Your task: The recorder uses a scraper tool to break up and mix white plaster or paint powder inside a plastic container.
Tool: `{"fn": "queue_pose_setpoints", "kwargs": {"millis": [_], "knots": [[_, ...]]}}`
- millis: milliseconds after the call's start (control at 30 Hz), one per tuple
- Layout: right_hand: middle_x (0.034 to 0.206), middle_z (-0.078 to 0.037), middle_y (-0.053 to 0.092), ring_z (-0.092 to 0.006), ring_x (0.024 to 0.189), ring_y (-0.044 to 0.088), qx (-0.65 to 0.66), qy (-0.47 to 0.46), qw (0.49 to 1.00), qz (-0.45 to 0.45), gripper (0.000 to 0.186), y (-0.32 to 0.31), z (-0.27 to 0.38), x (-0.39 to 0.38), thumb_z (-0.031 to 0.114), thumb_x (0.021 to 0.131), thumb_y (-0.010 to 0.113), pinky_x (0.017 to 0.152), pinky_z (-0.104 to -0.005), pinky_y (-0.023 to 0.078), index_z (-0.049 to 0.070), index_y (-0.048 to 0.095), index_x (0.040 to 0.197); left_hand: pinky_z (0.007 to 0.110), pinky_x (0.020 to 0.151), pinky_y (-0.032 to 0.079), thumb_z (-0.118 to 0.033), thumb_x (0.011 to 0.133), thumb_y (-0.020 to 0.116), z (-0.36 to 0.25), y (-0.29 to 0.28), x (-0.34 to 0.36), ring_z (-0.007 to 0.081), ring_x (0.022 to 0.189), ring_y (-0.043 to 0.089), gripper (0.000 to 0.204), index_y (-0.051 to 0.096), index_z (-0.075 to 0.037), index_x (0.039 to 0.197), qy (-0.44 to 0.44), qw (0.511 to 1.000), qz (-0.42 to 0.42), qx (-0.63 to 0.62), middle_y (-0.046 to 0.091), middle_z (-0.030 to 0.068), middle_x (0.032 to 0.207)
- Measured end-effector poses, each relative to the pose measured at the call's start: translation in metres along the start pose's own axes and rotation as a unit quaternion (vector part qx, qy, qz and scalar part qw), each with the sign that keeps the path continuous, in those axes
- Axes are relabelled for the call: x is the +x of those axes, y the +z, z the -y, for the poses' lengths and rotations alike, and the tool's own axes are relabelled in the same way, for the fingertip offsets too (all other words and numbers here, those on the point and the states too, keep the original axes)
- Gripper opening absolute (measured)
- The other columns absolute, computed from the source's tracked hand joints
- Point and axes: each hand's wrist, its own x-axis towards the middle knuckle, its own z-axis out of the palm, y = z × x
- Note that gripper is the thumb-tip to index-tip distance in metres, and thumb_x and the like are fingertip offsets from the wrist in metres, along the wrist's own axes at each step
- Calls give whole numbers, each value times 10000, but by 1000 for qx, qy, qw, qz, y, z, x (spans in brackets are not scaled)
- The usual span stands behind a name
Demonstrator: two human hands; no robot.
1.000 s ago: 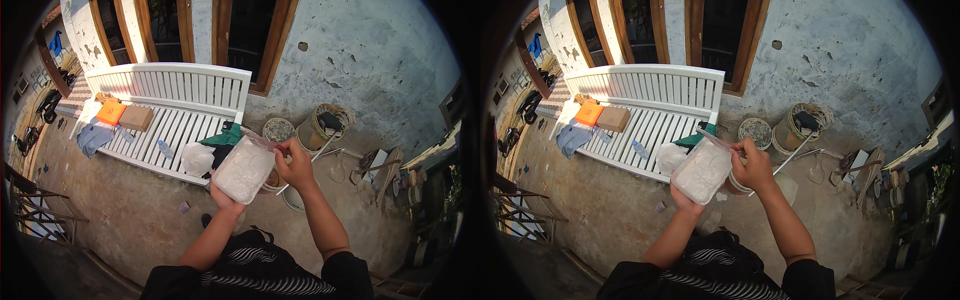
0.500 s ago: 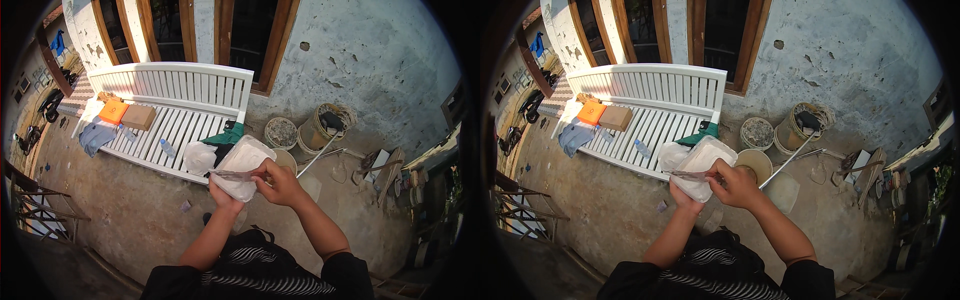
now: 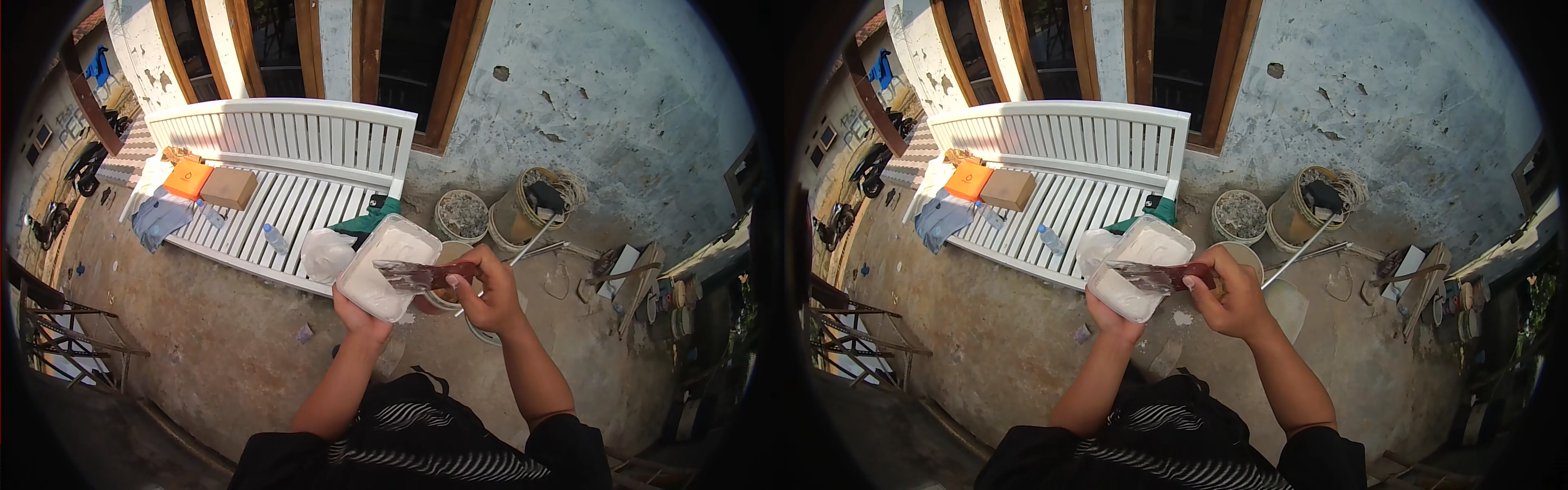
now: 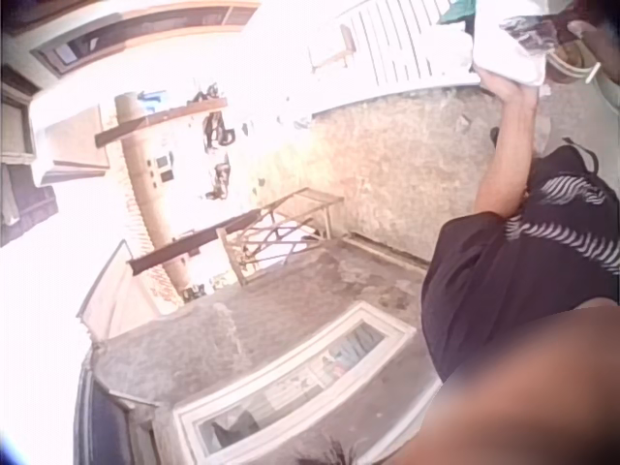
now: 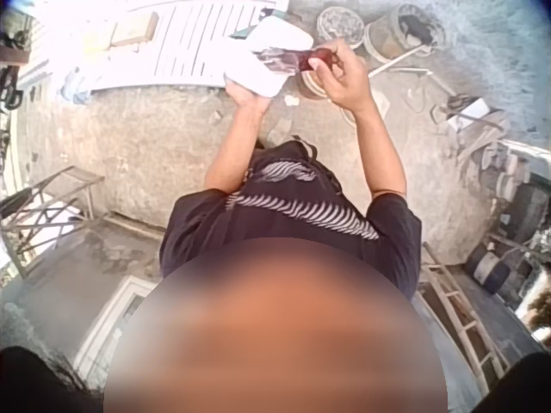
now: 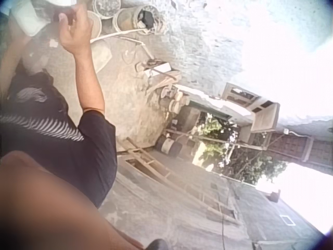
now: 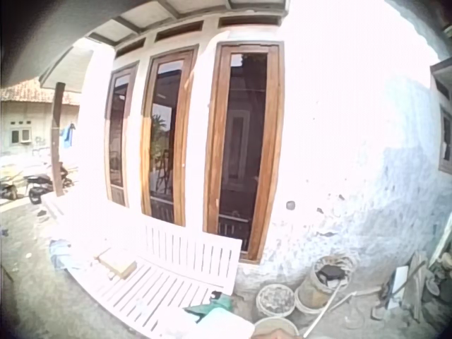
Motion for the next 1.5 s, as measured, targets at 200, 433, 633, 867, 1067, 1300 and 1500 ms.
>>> {"fn": "queue_pose_setpoints", "kwargs": {"millis": [200,433,633,867,1067,1300,1500], "knots": [[862,-154,690,-320,772,701,-100,-55,977,179,165,8,-12,4,52,905,658,685,-374,533,48,610,1063,559,1105,415,-520,978,285,5,6,-2,399,1318,510,708,488,-21,1438,-40,999,-17,-9,522,189,1448],[909,-177,693,-369,807,692,-116,-38,986,110,191,9,-21,22,72,922,646,685,-420,534,56,610,1109,566,1098,419,-505,1002,349,5,-6,3,401,1292,523,645,469,-48,1441,-46,998,33,-18,519,192,1435],[882,-170,681,-372,790,680,-207,-95,972,65,158,0,-21,38,54,915,640,679,-425,531,43,602,1068,588,1087,432,-519,999,325,5,-7,6,419,1314,510,679,437,-38,1465,-36,999,12,-26,483,201,1473],[898,-184,686,-372,803,692,-177,-78,980,-39,169,19,-36,44,26,906,648,693,-409,544,33,597,1066,592,1100,420,-553,987,299,8,2,3,421,1359,476,740,377,-44,1519,-93,994,65,-4,445,199,1518],[845,-147,690,-248,733,702,-121,-59,990,-36,154,25,-18,39,28,911,660,685,-326,535,0,604,1052,584,1104,418,-519,987,304,4,-10,6,426,1346,488,723,396,-19,1501,-88,985,108,-98,454,207,1509],[861,-197,702,-337,760,730,-190,-17,976,-107,142,19,-24,36,58,925,639,665,-376,556,18,591,1052,570,1114,414,-508,994,291,0,4,3,415,1343,495,709,421,-12,1485,-76,995,58,-15,472,203,1496],[783,-168,683,-329,656,692,-137,37,988,-59,169,47,-20,22,110,933,648,601,-378,522,43,581,1073,552,1101,427,-501,1004,293,0,-5,5,387,1307,529,666,461,-41,1455,-66,994,81,-45,515,175,1453]]}}
